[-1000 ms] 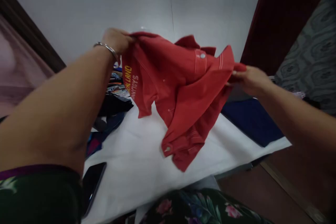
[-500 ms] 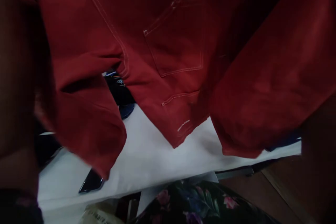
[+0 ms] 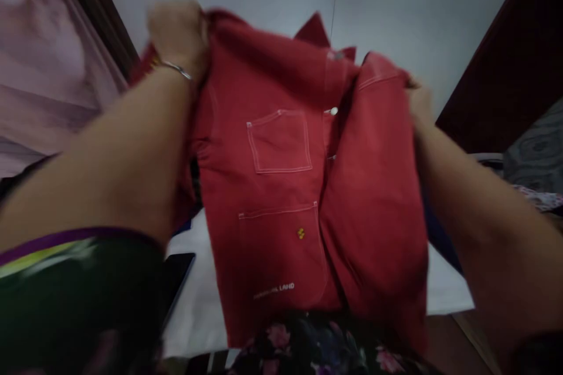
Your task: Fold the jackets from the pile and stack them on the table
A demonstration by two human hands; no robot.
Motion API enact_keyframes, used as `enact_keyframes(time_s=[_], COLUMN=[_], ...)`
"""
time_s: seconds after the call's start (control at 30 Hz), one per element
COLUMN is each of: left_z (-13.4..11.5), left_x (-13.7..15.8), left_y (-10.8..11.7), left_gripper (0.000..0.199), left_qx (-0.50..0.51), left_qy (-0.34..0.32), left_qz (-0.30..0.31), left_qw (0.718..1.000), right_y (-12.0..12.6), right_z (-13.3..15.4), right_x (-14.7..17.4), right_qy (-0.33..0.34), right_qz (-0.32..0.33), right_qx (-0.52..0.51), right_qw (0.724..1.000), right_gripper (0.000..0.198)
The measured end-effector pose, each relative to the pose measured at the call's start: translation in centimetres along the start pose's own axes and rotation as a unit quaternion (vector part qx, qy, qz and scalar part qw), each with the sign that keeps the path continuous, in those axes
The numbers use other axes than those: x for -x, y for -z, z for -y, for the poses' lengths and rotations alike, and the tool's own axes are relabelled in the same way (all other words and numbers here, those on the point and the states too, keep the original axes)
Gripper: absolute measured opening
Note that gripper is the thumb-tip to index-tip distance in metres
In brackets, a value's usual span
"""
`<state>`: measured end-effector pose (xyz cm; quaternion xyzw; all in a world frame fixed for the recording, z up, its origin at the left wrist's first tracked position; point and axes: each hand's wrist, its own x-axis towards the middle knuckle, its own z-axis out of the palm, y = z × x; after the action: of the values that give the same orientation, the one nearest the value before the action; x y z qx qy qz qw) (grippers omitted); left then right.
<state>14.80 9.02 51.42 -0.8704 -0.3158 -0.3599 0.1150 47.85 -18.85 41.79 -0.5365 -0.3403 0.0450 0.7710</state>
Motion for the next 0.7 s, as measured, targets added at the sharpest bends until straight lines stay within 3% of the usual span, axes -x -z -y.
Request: enact_keyframes(time_s=[0.03,0.07,0.13,0.23,0.33,0.4,0.5,0.7], left_z=[-0.8,-1.5,-2.9,-4.2,-4.3,-3.8,-2.9,-2.3], left_x=[0.3,1.3,4.9,12.9,21.4,26.1,31.3,36.5], left_y=[-2.3,-5.0,-10.9,-18.8,-23.5,-24.5,-23.8,-20.1], left_gripper=[0.044,0.045,0.041,0.03,0.027,0.032,0.04,0.046], left_qx=[0.008,0.022,0.067,0.101,0.126,0.131,0.102,0.062], left_qy=[0.029,0.054,0.066,0.04,0.035,0.063,0.104,0.158], left_qz=[-0.011,-0.006,0.065,0.148,0.23,0.273,0.3,0.276], left_qw=[0.999,0.998,0.993,0.983,0.964,0.951,0.943,0.946], right_y=[-1.0,-1.8,-2.3,-1.0,1.2,2.2,3.0,4.0], right_z=[-1.7,-3.7,-8.1,-13.6,-16.1,-16.6,-17.2,-19.1], right_x=[0.8,1.8,4.2,9.1,14.5,17.6,20.9,24.4], right_qy=[-0.03,-0.103,-0.18,-0.262,-0.335,-0.368,-0.358,-0.246], right_qz=[-0.021,-0.03,-0.043,0.013,0.1,0.158,0.191,0.2], right_qx=[0.03,0.065,0.096,0.117,0.137,0.145,0.197,0.371], right_qw=[0.999,0.992,0.978,0.958,0.927,0.905,0.892,0.873], right_gripper=[0.047,0.042,0.037,0.022,0.025,0.036,0.054,0.071])
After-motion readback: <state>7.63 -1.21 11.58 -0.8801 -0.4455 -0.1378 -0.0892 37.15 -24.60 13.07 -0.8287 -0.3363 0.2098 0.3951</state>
